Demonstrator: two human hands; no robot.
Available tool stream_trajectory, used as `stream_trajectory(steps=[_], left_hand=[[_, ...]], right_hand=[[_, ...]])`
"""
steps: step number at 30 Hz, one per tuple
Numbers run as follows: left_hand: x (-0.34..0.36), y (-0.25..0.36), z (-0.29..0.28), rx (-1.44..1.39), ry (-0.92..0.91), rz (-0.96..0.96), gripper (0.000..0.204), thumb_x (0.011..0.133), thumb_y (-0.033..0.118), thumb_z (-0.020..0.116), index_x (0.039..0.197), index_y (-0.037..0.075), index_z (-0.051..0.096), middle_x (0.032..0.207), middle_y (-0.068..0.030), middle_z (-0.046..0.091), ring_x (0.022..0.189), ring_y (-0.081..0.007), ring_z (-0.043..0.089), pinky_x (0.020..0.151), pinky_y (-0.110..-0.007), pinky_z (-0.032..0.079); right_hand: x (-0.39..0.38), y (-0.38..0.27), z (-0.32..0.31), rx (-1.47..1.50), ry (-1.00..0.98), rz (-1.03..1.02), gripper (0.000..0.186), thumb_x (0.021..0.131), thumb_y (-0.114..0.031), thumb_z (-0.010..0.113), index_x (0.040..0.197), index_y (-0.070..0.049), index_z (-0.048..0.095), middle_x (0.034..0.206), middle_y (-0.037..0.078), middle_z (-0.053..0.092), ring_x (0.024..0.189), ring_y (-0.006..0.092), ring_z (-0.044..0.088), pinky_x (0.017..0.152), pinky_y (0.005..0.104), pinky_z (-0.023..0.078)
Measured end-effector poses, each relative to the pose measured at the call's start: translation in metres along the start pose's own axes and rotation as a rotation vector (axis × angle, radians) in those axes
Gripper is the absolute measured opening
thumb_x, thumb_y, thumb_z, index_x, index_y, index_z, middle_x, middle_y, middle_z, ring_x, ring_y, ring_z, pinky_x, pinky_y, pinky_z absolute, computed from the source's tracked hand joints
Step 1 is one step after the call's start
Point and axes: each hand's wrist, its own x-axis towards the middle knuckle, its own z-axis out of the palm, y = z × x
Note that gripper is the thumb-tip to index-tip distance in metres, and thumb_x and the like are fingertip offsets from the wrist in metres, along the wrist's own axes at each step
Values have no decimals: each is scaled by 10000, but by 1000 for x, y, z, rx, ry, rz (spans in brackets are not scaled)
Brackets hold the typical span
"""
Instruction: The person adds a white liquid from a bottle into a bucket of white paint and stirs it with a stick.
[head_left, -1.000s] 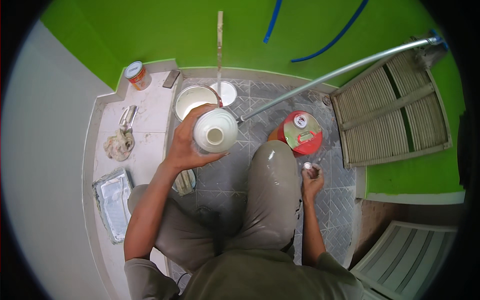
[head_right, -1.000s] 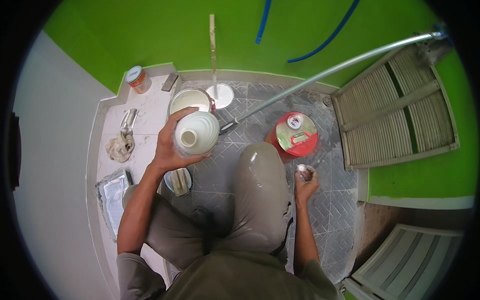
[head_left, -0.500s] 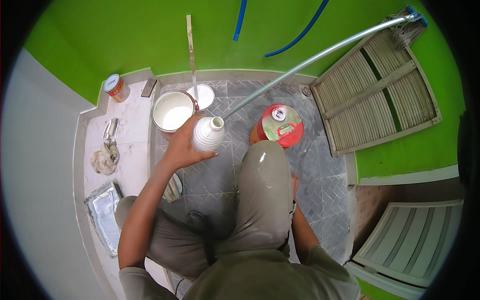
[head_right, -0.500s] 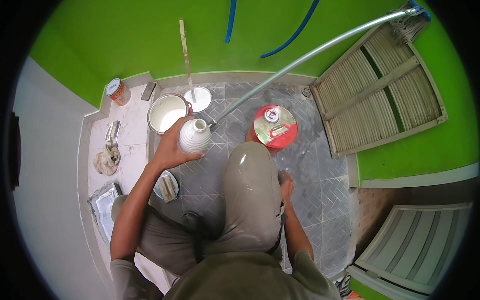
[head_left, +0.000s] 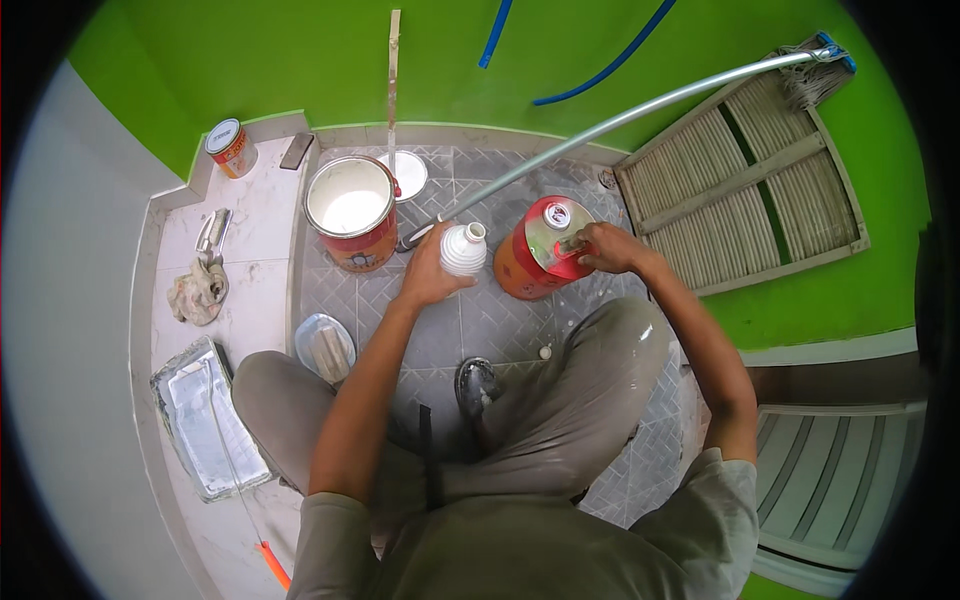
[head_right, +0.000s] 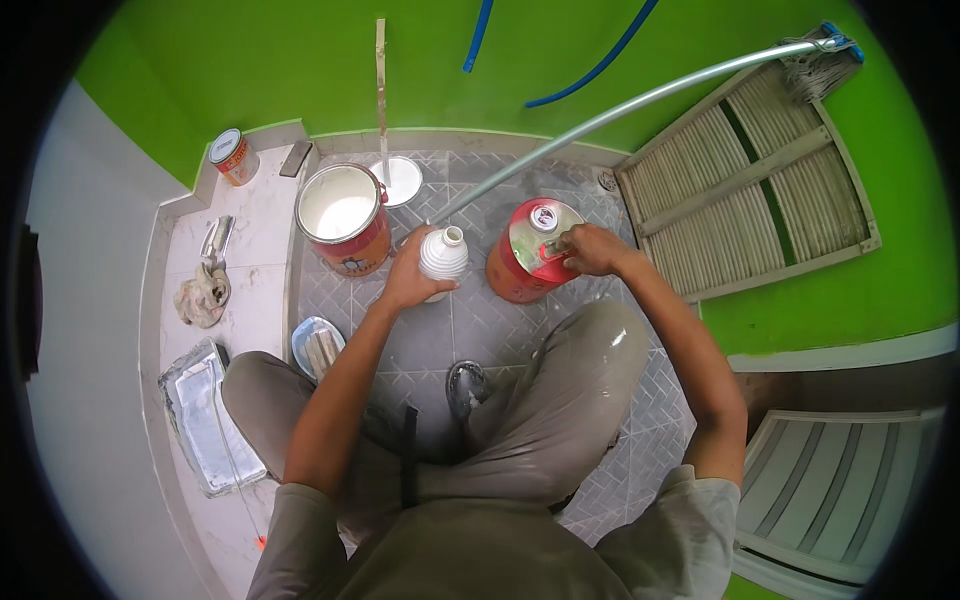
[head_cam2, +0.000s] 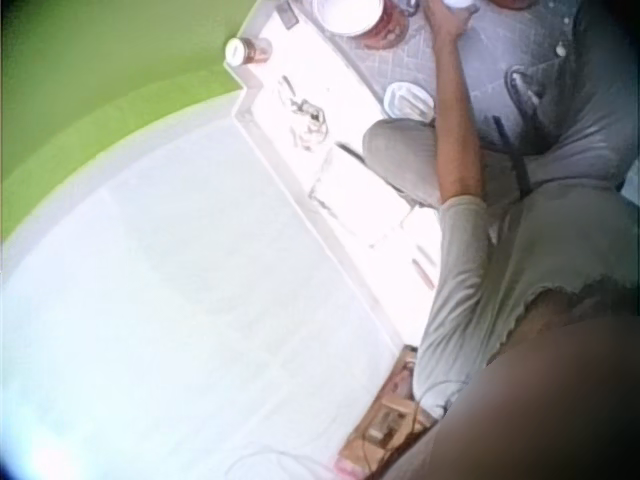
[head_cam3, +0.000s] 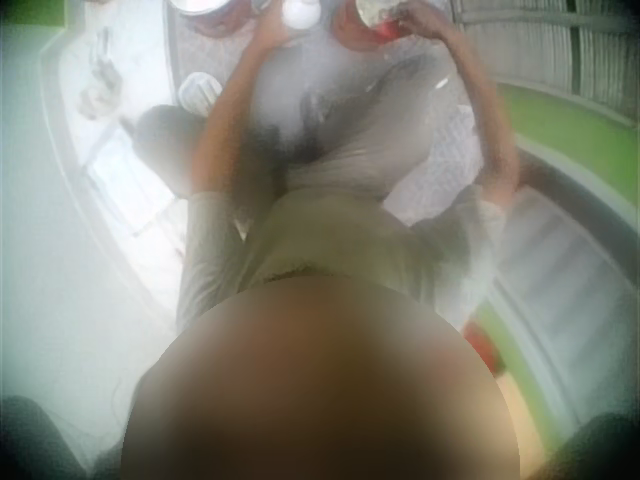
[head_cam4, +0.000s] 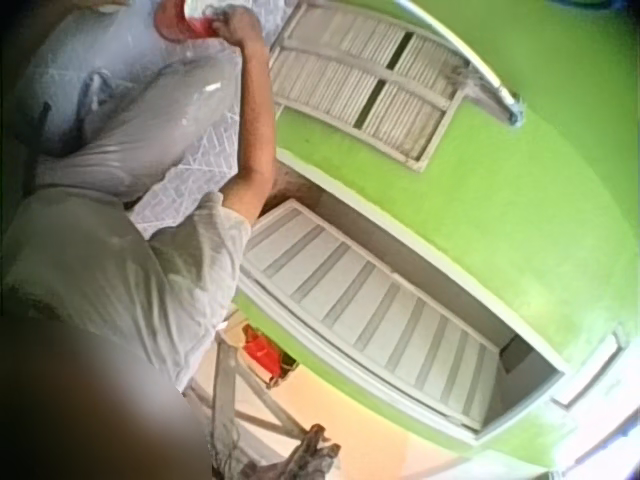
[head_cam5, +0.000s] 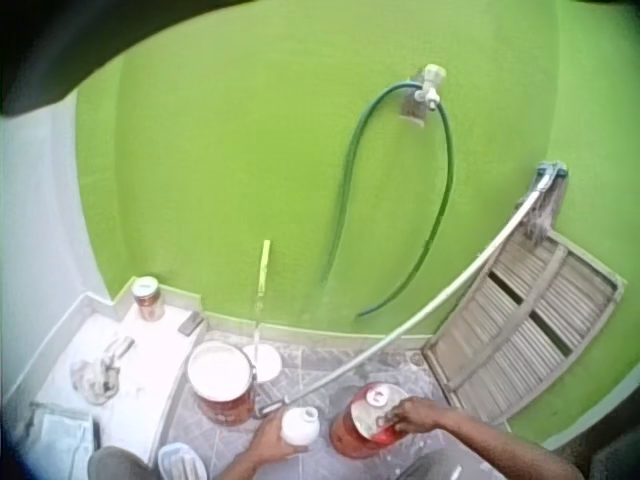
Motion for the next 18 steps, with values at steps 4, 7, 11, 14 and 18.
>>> stream_trajectory(steps=[4, 7, 11, 14, 18], left_hand=[[-10, 4, 2, 136, -1, -21, 1083, 586, 231, 1005, 1510, 67, 463, 1525, -191, 556, 1417, -396, 540, 1169, -493, 467], [-17, 3, -5, 144, -97, -129, 1142, 588, 265, 1009, 1553, 62, 433, 1550, -204, 533, 1455, -390, 511, 1193, -481, 446], [-25, -1, -4, 125, -80, -142, 1163, 583, 261, 1009, 1568, 65, 423, 1542, -199, 542, 1449, -390, 517, 1192, -479, 448], [-27, 6, -3, 144, -109, -131, 1159, 580, 255, 1010, 1565, 69, 427, 1537, -195, 545, 1442, -393, 522, 1186, -481, 453], [-29, 0, -4, 245, -116, -117, 1149, 585, 253, 1007, 1567, 73, 437, 1531, -192, 547, 1437, -392, 524, 1197, -480, 437]], right_hand=[[20, 17, -3, 59, -185, 37, 342, 789, -190, 869, 1077, -30, 775, 1044, 162, 786, 1029, 328, 763, 917, 429, 597], [31, 22, -7, 21, -280, 29, 356, 756, -255, 902, 999, -28, 776, 986, 158, 787, 976, 318, 767, 880, 417, 599], [48, 8, -10, -18, -288, 42, 457, 728, -421, 916, 918, -31, 771, 934, 158, 780, 922, 336, 759, 833, 438, 591], [52, 3, -11, -187, -320, 67, 516, 719, -501, 922, 864, -33, 758, 880, 171, 747, 873, 337, 739, 804, 435, 573], [62, 6, -8, -202, -314, 53, 565, 708, -596, 876, 761, -51, 738, 825, 175, 734, 840, 351, 729, 763, 458, 553]])
